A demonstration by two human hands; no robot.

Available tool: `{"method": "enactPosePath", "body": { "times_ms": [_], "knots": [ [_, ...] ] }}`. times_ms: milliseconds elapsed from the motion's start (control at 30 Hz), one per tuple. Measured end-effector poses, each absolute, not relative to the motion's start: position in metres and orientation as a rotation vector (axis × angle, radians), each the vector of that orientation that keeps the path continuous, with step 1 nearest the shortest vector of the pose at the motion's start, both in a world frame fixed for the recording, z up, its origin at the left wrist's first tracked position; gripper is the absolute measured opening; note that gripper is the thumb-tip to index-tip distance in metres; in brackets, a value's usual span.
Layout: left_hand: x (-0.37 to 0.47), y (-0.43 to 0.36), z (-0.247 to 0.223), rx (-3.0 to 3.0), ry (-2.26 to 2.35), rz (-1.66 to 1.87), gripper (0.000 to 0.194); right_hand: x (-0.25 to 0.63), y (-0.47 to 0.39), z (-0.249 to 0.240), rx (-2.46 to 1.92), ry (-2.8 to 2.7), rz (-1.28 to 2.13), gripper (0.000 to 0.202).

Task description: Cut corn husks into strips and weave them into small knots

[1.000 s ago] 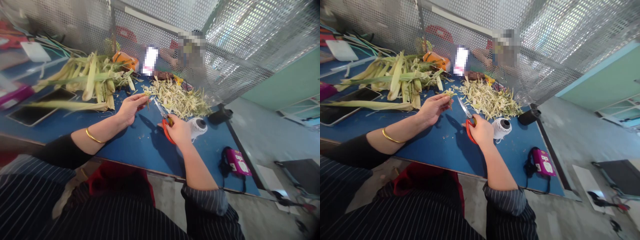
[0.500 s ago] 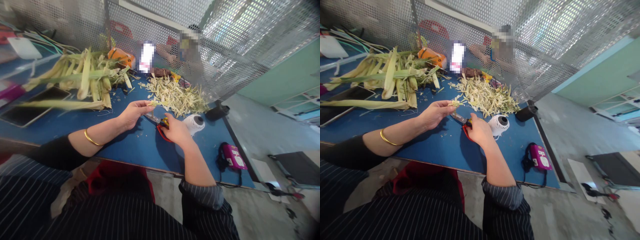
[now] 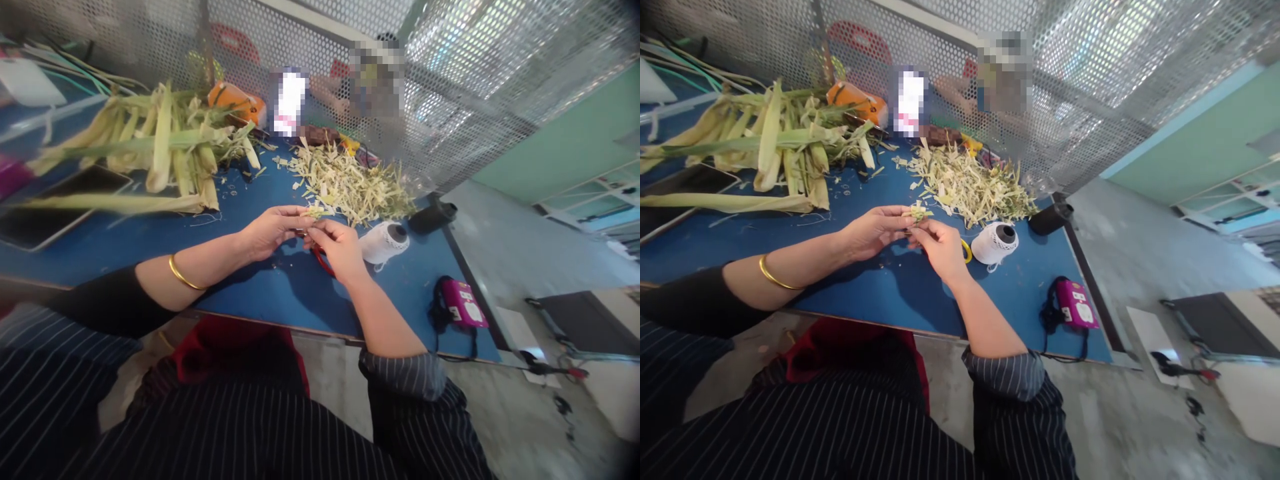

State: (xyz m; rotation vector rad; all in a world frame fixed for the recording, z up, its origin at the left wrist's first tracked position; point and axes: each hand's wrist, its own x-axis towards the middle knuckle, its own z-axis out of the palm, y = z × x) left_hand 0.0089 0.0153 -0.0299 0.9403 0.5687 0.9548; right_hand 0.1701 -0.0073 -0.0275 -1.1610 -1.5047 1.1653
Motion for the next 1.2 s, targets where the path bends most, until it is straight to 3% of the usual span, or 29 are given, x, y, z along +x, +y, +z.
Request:
{"method": "enactPosePath", "body": {
  "times_ms": [267, 533, 733, 933, 1200],
  "knots": [
    [0.006, 0.016, -0.024, 1.258, 0.862, 1.095, 0.019, 0.172, -0.008, -0.028, -1.224, -1.607, 1.088, 0.018],
    [0.009, 0.017, -0.028, 1.408, 0.939, 1.173, 0.01, 0.172, -0.006, -0.036, -1.085, -1.326, 1.558, 0.018],
    [0.007, 0.019, -0.027, 1.127, 0.865, 1.104, 0.013, 0.169, -0.008, -0.033, -1.129, -1.318, 1.411, 0.018],
    [0.011, 0.016, -0.027, 1.322, 0.945, 1.237, 0.014, 0.171, -0.009, -0.033, -1.019, -1.292, 1.593, 0.02],
    [0.005, 0.021, -0.026, 1.146, 0.869, 1.16, 0.02, 0.176, -0.009, -0.022, -1.14, -1.371, 1.407, 0.021]
  ]
}}
